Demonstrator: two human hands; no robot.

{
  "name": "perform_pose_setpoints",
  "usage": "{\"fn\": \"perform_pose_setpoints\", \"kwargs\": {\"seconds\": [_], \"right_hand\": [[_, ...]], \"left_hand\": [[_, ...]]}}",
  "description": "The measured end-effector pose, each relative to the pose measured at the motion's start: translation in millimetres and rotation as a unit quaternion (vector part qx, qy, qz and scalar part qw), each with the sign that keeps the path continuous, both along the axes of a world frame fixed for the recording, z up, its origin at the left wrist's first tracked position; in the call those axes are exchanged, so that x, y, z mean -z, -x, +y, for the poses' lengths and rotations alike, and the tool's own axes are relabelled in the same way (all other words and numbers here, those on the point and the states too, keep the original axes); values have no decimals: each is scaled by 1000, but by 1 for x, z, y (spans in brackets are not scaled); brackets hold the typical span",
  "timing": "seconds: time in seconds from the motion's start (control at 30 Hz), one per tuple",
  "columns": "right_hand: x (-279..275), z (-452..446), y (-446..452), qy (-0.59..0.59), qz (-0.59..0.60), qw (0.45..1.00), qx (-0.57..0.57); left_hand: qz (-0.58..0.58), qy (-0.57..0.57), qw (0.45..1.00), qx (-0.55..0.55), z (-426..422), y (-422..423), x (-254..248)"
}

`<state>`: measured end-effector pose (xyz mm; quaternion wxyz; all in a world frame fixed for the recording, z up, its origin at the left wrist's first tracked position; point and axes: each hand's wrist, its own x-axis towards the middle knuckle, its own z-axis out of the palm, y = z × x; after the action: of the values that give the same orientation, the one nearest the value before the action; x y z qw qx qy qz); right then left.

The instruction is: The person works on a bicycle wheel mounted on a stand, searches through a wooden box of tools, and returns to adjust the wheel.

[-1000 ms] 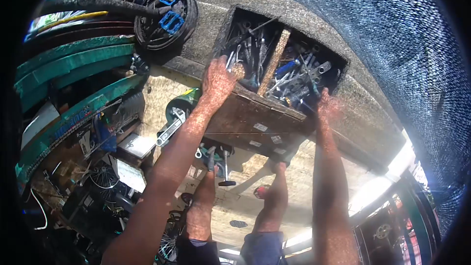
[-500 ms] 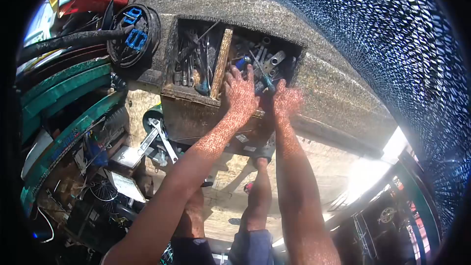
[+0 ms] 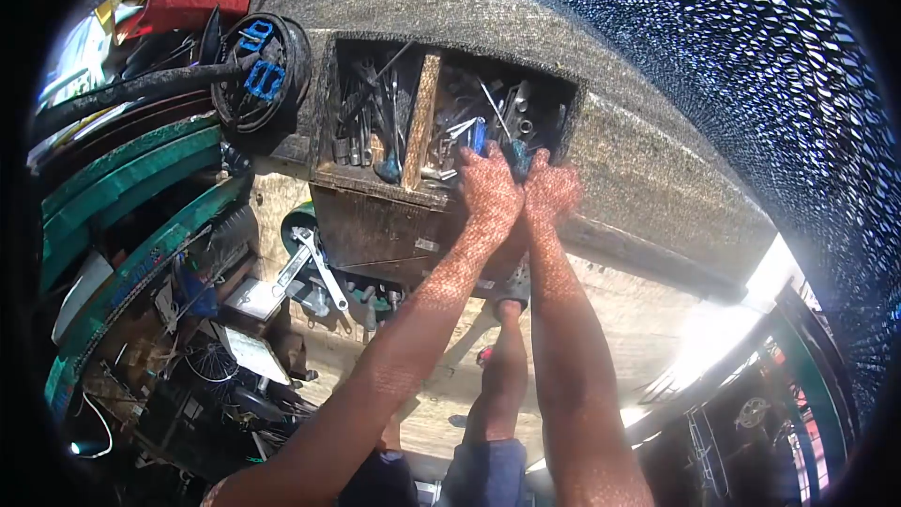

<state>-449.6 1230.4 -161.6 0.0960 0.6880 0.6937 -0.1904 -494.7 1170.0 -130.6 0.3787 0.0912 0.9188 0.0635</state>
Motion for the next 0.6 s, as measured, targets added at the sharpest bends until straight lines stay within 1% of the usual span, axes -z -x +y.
{"fn": "perform_pose_setpoints", "kwargs": {"seconds": [0.03, 0.17, 0.2, 0.27, 0.33, 0.4, 0.43, 0.5, 0.57, 0.6], "right_hand": [[-1, 2, 0, 4, 4, 1000, 1], [-2, -5, 0, 47, 48, 998, -17], [-2, -5, 0, 58, 57, 996, -26], [-2, -9, -1, 77, 75, 993, -39], [-3, -9, -2, 67, 71, 995, -32], [-4, -7, -2, 45, 57, 997, -14], [-4, -4, -1, 28, 44, 999, -3], [-4, -1, -1, 16, 31, 999, 6], [-4, 2, -2, 10, 24, 1000, 10], [-4, 0, -3, 9, 16, 1000, 12]], "left_hand": [[0, 0, 1000, -1, 4, -1, -3], [-76, -77, 986, -127, 21, -11, -18], [-77, -79, 985, -129, 21, -11, -22], [-70, -102, 992, -8, 13, -10, -28], [-59, -121, 984, 113, 2, -9, -33], [-55, -157, 986, 24, -10, -16, -40], [-56, -158, 986, 24, -19, -12, -40], [16, -211, 977, 8, -41, 0, -37], [57, -150, 985, -60, -55, 16, -34], [56, -148, 986, -58, -58, 23, -31]]}}
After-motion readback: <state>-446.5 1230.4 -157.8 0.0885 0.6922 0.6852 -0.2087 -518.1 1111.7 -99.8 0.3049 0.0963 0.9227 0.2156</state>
